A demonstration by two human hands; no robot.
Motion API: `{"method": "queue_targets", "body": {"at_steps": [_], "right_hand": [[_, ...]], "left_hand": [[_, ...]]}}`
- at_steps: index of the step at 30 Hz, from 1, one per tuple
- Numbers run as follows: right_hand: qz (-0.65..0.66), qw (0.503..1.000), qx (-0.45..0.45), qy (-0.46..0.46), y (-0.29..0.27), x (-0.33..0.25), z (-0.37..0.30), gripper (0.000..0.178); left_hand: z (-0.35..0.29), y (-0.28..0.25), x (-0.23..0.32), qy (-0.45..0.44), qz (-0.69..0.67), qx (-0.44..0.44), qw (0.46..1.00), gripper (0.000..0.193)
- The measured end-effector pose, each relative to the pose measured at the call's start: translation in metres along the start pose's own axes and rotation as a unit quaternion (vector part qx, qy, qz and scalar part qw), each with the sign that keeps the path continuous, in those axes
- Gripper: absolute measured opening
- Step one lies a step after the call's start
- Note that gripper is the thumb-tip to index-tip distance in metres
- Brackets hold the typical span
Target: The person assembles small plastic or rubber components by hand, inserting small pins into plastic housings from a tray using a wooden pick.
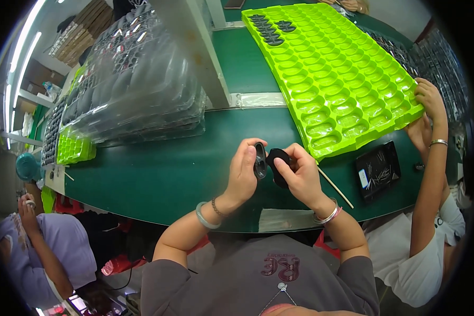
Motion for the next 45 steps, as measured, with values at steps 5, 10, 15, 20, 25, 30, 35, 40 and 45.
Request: {"method": "queue_targets", "body": {"at_steps": [5, 10, 15, 20, 25, 30, 35, 40, 45], "right_hand": [[-0.075, 0.996, 0.035, -0.029, 0.008, 0.003, 0.005, 0.013], [-0.158, 0.983, 0.065, -0.07, 0.021, 0.003, 0.006, 0.013], [-0.209, 0.967, 0.077, -0.12, 0.028, 0.006, 0.005, 0.016], [-0.234, 0.963, 0.069, -0.112, 0.029, 0.002, 0.001, 0.017], [-0.242, 0.964, 0.05, -0.095, 0.031, 0.005, -0.002, 0.018], [-0.254, 0.959, 0.047, -0.121, 0.035, 0.009, 0.0, 0.016], [-0.205, 0.973, 0.026, -0.104, 0.031, 0.007, 0.003, 0.015], [-0.159, 0.985, 0.004, -0.07, 0.028, 0.007, 0.008, 0.015], [-0.194, 0.979, 0.007, -0.061, 0.033, 0.006, -0.001, 0.016]], "left_hand": [[0.003, -0.002, -0.003, 0.002, 0.039, -0.013, 0.999, 0.036], [0.001, 0.001, -0.011, 0.043, 0.046, 0.035, 0.997, 0.034], [-0.001, 0.008, -0.012, 0.086, 0.102, 0.06, 0.989, 0.034], [-0.001, 0.011, -0.015, 0.117, 0.149, 0.077, 0.979, 0.036], [-0.002, 0.011, -0.016, 0.137, 0.185, 0.073, 0.97, 0.034], [-0.003, 0.006, -0.017, 0.152, 0.208, 0.054, 0.965, 0.035], [-0.002, 0.007, -0.017, 0.16, 0.21, 0.059, 0.963, 0.036], [0.001, 0.005, -0.015, 0.132, 0.194, 0.042, 0.971, 0.037], [0.0, 0.008, -0.015, 0.125, 0.194, 0.06, 0.971, 0.039]]}}
Point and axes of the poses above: each hand's wrist, its own z-axis towards the middle knuckle, its own y-axis out of the palm, x = y × z, the point moved 1 cm from there along z, towards the middle knuckle, and after that the axes turned 9 degrees about y, right-handed, at the moved point
